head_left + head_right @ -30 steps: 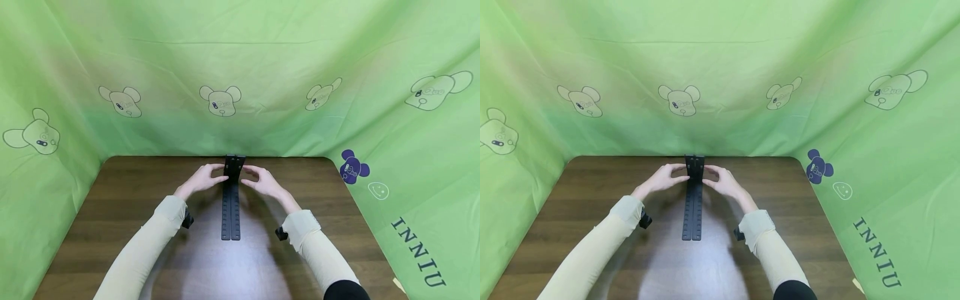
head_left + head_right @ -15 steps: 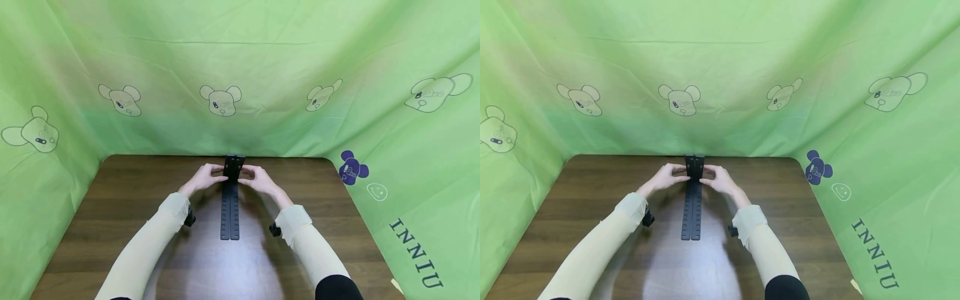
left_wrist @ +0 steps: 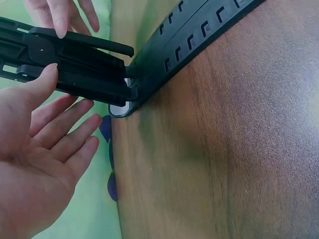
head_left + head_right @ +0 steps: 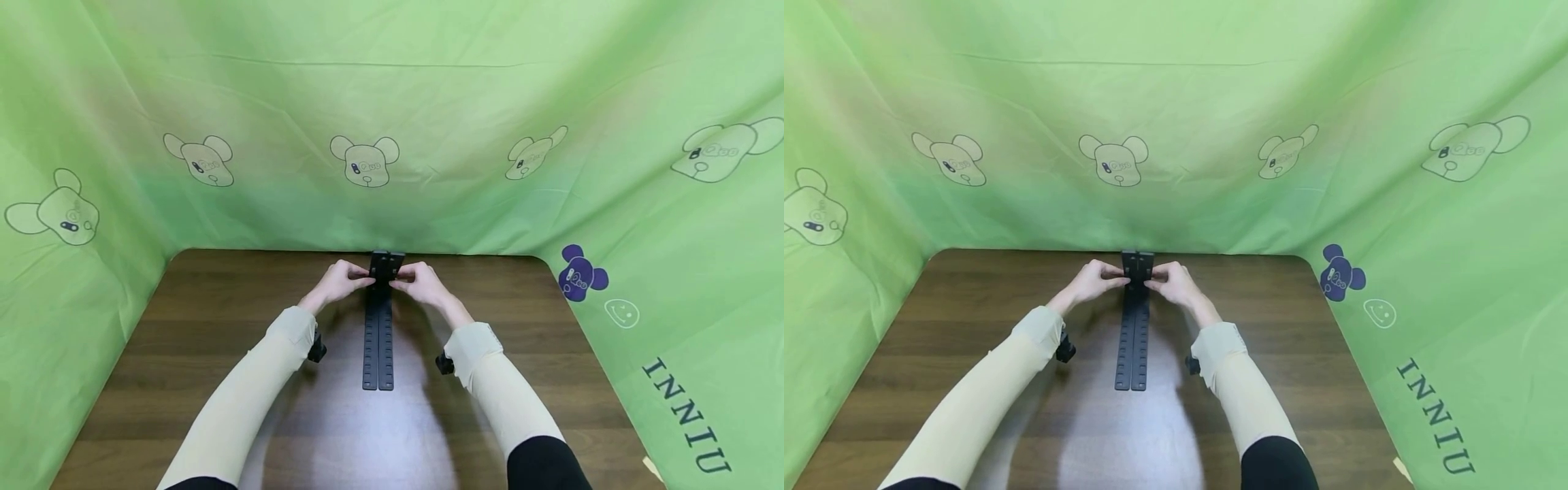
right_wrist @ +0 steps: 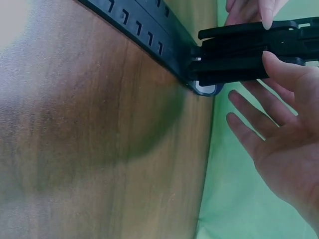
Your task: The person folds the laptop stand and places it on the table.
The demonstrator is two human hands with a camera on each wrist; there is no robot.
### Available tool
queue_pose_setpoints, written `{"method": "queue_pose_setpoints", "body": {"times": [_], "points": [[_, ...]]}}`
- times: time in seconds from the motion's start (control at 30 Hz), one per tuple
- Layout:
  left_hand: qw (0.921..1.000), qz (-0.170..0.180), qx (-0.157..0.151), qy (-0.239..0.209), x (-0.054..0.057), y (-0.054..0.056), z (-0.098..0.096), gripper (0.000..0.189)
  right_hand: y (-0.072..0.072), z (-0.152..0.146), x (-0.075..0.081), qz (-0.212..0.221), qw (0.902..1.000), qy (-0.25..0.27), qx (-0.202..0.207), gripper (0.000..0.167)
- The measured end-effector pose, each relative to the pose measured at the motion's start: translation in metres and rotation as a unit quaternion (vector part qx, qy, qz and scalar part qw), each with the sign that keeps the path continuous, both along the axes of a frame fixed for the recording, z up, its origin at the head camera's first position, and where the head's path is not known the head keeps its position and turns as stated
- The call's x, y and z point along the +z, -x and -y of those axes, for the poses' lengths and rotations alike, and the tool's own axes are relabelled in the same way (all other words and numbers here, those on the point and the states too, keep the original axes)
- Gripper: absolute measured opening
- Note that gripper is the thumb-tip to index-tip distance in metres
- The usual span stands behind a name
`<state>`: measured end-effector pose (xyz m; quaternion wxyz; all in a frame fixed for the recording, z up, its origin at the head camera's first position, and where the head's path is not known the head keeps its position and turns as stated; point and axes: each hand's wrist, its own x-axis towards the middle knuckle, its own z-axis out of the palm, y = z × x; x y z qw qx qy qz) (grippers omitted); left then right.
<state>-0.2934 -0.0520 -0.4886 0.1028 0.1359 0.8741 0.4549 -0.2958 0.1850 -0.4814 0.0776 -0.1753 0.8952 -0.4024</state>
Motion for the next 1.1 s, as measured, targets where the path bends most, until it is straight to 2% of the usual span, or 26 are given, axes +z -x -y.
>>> {"method": "queue_pose_setpoints", "body": {"times": [0.3,0.67,0.87,1.1], "points": [[1.0000,-0.002,0.007,0.007,-0.0001,0.0027,-0.0007,0.036,0.0052,-0.0026,-0.0015,-0.002,0.9999,-0.009,-0.012,0.019],[0.9995,0.023,0.018,-0.009,-0.0005,0.0031,0.0008,0.036,0.0063,-0.0042,-0.0044,0.006,0.9999,0.008,-0.014,0.021],[0.9993,0.029,0.019,-0.016,-0.0020,0.0019,0.0023,0.037,0.0039,-0.0043,-0.0043,0.018,0.9995,0.024,-0.007,0.023],[0.9992,0.030,0.018,-0.018,-0.0040,-0.0018,0.0037,0.035,0.0004,-0.0072,-0.0084,0.053,0.9972,0.053,-0.008,0.024]]}}
